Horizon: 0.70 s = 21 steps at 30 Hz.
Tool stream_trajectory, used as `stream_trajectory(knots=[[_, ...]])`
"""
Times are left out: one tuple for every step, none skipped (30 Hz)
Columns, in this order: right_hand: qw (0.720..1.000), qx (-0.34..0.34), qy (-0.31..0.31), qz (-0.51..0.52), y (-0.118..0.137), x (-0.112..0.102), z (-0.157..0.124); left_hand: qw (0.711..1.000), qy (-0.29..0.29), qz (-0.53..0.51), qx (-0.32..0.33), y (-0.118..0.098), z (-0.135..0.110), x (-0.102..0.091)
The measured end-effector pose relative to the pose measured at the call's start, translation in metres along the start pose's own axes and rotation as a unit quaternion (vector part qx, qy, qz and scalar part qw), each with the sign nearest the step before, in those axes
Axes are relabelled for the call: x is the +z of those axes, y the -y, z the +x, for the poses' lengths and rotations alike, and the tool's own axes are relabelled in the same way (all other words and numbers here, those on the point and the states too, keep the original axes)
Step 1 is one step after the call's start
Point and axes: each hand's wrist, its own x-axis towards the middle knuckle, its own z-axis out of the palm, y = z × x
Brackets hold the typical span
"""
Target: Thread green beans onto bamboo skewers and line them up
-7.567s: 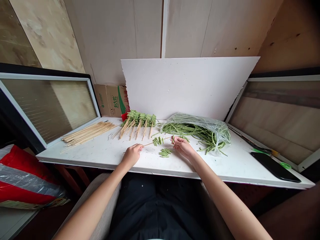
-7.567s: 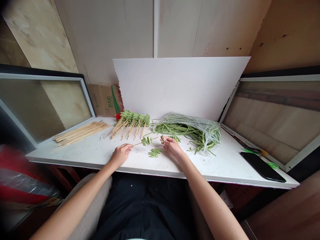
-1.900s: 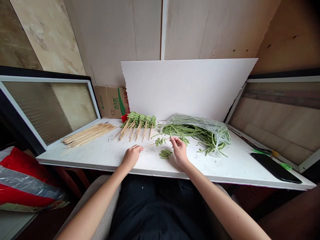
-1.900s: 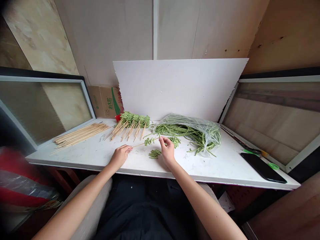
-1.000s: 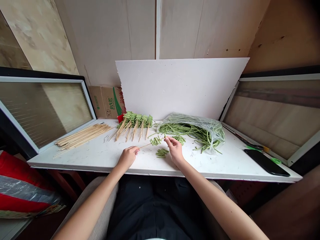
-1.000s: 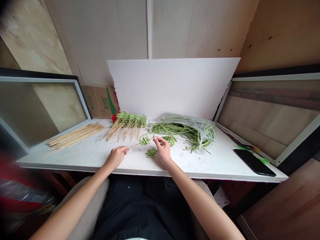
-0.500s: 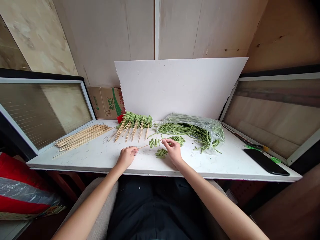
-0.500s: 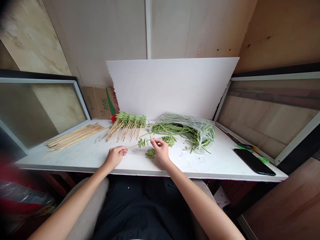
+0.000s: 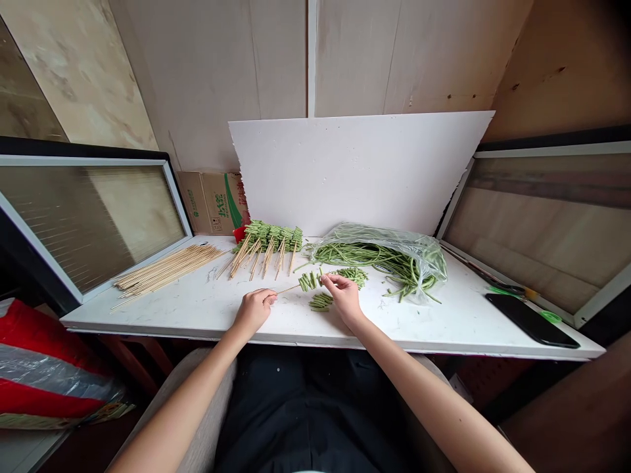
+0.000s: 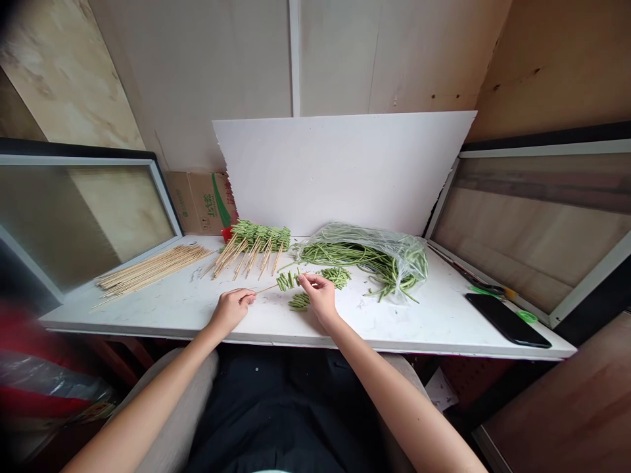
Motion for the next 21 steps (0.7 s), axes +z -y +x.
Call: stream_trajectory(knots=[[1.000,-0.002,0.002,-0.002,0.000,0.000,0.000,1.000,0.002,-0.001,-0.002,0.000,0.000,0.000],[1.000,-0.004,0.005,-0.004,0.001,0.000,0.000,1.000,0.005,-0.003,-0.005,0.001,0.000,0.000],[1.000,-0.006,0.007,-0.005,0.001,0.000,0.000,1.000,0.009,-0.005,-0.007,0.001,0.000,-0.001],[1.000,-0.009,0.010,-0.006,0.002,0.000,0.000,1.000,0.012,-0.006,-0.007,0.001,0.000,-0.001],[1.000,-0.011,0.013,-0.007,0.002,0.000,0.000,1.000,0.014,-0.005,-0.006,0.001,0.000,-0.001],[1.000,-0.012,0.014,-0.007,0.002,0.000,0.000,1.000,0.015,-0.001,-0.003,0.001,0.000,-0.001],[1.000,-0.012,0.015,-0.009,0.002,0.000,0.000,1.000,0.015,0.006,0.002,0.001,0.000,-0.001],[1.000,-0.011,0.016,-0.010,0.001,0.000,0.000,1.000,0.015,0.014,0.007,0.001,0.000,-0.002],[1.000,-0.011,0.017,-0.012,0.001,0.000,0.000,1.000,0.015,0.022,0.011,0.000,0.000,-0.002],[1.000,-0.010,0.020,-0.016,0.000,0.000,0.000,0.999,0.017,0.028,0.013,-0.001,0.000,-0.002],[0.999,-0.008,0.024,-0.021,0.000,0.000,0.001,0.999,0.019,0.033,0.011,-0.002,0.000,-0.003],[0.999,-0.006,0.032,-0.029,0.000,-0.001,0.002,0.999,0.022,0.035,0.004,-0.003,0.000,-0.003],[0.998,-0.004,0.045,-0.041,0.001,-0.003,0.003,0.999,0.026,0.034,-0.006,-0.004,0.000,-0.003],[0.996,-0.001,0.062,-0.057,0.002,-0.005,0.005,0.999,0.031,0.033,-0.019,-0.006,0.000,-0.003],[0.994,0.003,0.082,-0.079,0.003,-0.009,0.008,0.998,0.037,0.033,-0.031,-0.007,0.001,-0.003],[0.989,0.006,0.102,-0.107,0.006,-0.012,0.011,0.998,0.041,0.035,-0.043,-0.008,0.001,-0.004],[0.982,0.008,0.124,-0.144,0.009,-0.017,0.014,0.997,0.043,0.038,-0.052,-0.008,0.001,-0.004],[0.971,0.007,0.149,-0.187,0.012,-0.021,0.017,0.996,0.044,0.043,-0.058,-0.009,0.001,-0.004],[0.956,0.002,0.173,-0.236,0.015,-0.026,0.020,0.996,0.041,0.049,-0.062,-0.009,0.001,-0.004],[0.937,-0.008,0.198,-0.287,0.018,-0.030,0.023,0.996,0.038,0.056,-0.065,-0.010,0.001,-0.004],[0.914,-0.021,0.222,-0.339,0.021,-0.034,0.025,0.995,0.033,0.062,-0.068,-0.010,0.001,-0.004]])
